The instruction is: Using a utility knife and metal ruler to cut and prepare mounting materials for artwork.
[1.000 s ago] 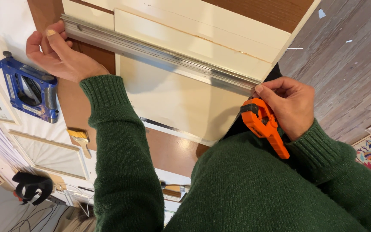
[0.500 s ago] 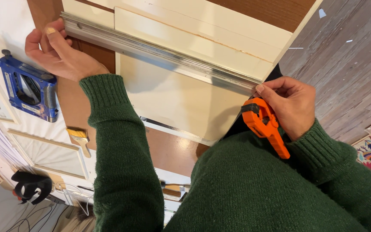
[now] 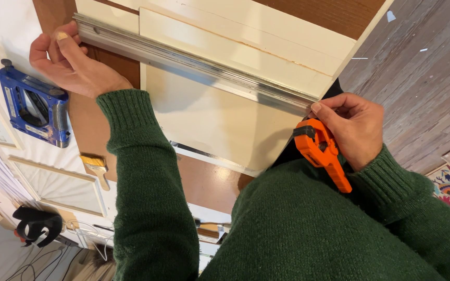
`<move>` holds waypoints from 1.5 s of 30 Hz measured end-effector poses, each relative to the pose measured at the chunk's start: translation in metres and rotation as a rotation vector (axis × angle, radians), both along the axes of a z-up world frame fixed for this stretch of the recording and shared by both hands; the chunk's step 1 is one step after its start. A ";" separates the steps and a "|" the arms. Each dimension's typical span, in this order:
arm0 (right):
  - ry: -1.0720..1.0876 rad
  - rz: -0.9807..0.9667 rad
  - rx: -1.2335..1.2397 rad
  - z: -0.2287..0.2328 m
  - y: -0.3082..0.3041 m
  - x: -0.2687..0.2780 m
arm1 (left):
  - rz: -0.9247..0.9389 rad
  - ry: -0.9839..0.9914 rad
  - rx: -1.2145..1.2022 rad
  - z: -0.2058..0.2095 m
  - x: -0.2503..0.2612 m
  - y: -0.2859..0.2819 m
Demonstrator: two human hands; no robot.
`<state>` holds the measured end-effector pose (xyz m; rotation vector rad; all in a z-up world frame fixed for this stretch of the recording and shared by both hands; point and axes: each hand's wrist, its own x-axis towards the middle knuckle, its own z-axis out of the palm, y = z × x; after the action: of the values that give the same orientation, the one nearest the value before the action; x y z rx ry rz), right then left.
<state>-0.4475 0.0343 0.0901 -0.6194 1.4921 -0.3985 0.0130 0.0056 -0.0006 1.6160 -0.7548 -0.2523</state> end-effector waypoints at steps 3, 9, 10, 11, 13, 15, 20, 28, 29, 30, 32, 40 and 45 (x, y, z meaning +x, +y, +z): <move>0.000 -0.004 0.001 0.001 0.000 0.000 | 0.003 0.012 -0.004 0.002 -0.002 0.000; -0.003 -0.003 -0.001 0.000 0.000 0.001 | 0.000 0.002 0.005 0.002 -0.001 0.000; 0.003 0.000 -0.002 0.000 0.000 0.000 | 0.005 0.004 0.008 0.002 -0.002 -0.001; 0.004 -0.001 -0.001 0.000 0.000 0.000 | 0.004 0.005 0.008 0.002 -0.002 -0.001; -0.002 -0.007 0.000 0.001 0.000 0.000 | -0.002 0.021 -0.003 0.004 -0.003 0.000; -0.007 -0.010 -0.001 0.000 -0.001 0.001 | -0.006 0.015 -0.005 0.002 -0.002 0.000; -0.005 -0.011 -0.002 0.001 0.000 0.001 | -0.007 0.010 0.001 0.002 -0.002 -0.001; -0.016 -0.017 0.002 0.002 -0.001 0.002 | -0.002 0.013 0.000 0.003 -0.002 -0.001; -0.015 -0.017 0.003 0.002 -0.001 0.001 | -0.003 0.014 0.001 0.003 -0.002 -0.001; -0.015 -0.015 0.002 0.002 -0.001 0.001 | -0.005 0.006 -0.001 0.002 -0.002 -0.001; -0.014 -0.013 0.000 0.002 -0.001 0.001 | -0.007 -0.003 -0.003 0.002 -0.001 0.000; 0.009 0.045 -0.051 0.009 -0.002 -0.007 | 0.047 0.228 -0.044 0.015 -0.002 0.007; -0.023 0.045 -0.168 0.028 -0.001 -0.035 | 0.078 0.496 -0.164 0.089 -0.041 0.022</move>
<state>-0.4821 0.0334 0.1181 -0.7780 1.4298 -0.4982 -0.0276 0.0280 0.0880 1.3467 -0.3218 -0.4996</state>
